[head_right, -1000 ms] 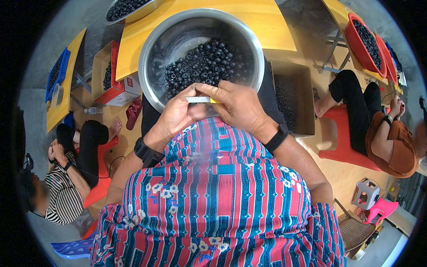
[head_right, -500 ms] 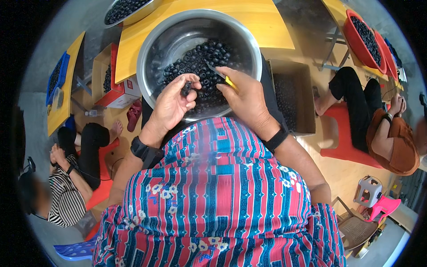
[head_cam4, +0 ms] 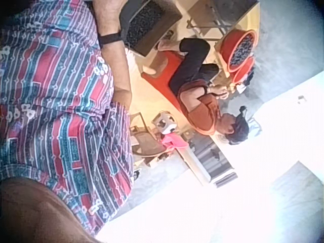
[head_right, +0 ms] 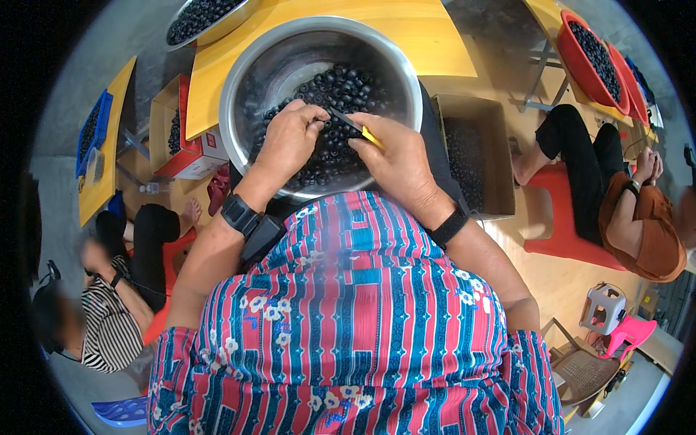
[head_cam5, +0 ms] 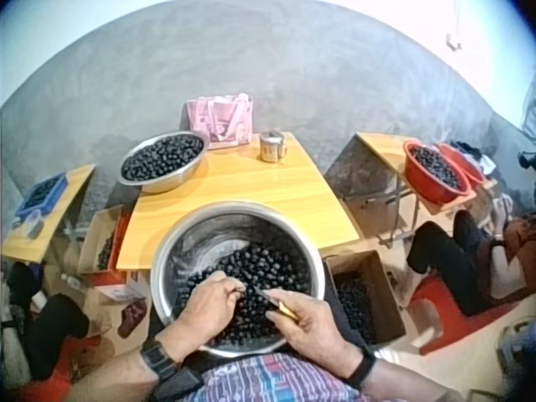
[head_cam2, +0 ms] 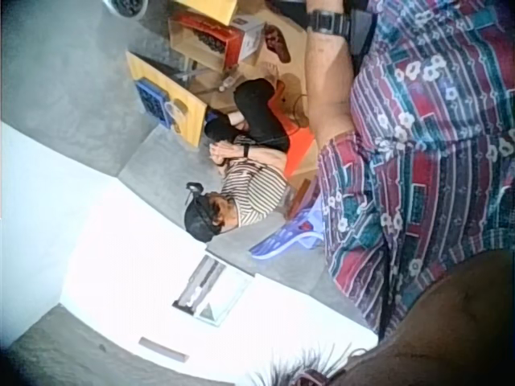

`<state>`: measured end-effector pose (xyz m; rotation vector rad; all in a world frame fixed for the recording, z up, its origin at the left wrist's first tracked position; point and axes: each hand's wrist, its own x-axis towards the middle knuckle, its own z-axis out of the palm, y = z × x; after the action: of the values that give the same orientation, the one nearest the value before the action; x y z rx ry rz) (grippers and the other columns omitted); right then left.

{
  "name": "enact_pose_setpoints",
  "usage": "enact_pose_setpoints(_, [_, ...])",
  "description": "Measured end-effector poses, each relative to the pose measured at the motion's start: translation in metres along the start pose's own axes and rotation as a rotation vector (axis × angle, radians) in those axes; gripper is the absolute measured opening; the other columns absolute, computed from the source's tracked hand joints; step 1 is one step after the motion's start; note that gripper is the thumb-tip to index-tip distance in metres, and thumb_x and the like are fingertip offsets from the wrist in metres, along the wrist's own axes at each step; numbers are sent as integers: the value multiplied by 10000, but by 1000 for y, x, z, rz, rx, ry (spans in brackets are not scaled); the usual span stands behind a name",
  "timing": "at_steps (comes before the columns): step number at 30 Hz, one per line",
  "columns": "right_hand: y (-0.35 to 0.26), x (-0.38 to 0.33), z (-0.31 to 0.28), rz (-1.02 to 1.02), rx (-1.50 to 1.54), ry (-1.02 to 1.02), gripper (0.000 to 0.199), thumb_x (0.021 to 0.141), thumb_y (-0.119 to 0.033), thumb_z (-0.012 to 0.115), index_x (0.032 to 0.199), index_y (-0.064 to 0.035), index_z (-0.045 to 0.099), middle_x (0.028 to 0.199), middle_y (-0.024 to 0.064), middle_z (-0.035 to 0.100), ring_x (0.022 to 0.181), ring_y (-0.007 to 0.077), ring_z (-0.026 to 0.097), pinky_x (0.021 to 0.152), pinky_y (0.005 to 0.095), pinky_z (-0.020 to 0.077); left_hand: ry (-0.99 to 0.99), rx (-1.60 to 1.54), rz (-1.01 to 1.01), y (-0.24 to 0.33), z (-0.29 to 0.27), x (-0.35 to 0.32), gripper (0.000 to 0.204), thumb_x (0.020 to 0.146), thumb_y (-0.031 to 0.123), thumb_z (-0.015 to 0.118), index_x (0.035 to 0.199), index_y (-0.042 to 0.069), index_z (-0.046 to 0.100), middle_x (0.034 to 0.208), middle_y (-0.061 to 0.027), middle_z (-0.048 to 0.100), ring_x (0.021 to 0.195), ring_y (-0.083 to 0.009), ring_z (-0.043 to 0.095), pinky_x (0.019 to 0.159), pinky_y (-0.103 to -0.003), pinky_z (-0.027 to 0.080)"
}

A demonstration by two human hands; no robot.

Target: The recorder is sorting and processing black olives in a metal bowl using a small blade to remove stems or pits.

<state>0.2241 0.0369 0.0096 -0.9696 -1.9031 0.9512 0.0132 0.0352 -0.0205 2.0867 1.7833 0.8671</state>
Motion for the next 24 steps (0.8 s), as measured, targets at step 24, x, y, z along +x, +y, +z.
enact_pose_setpoints(24, [8,1,0,5,-7,5,316,844,-89,689,1153,-29,662,1039,176,693,971,312,681,853,346,521,-56,122,21,2,0,-2,188,853,128,671,1030,67,648,928,-131,616,855,-341,629,751,-413,510])
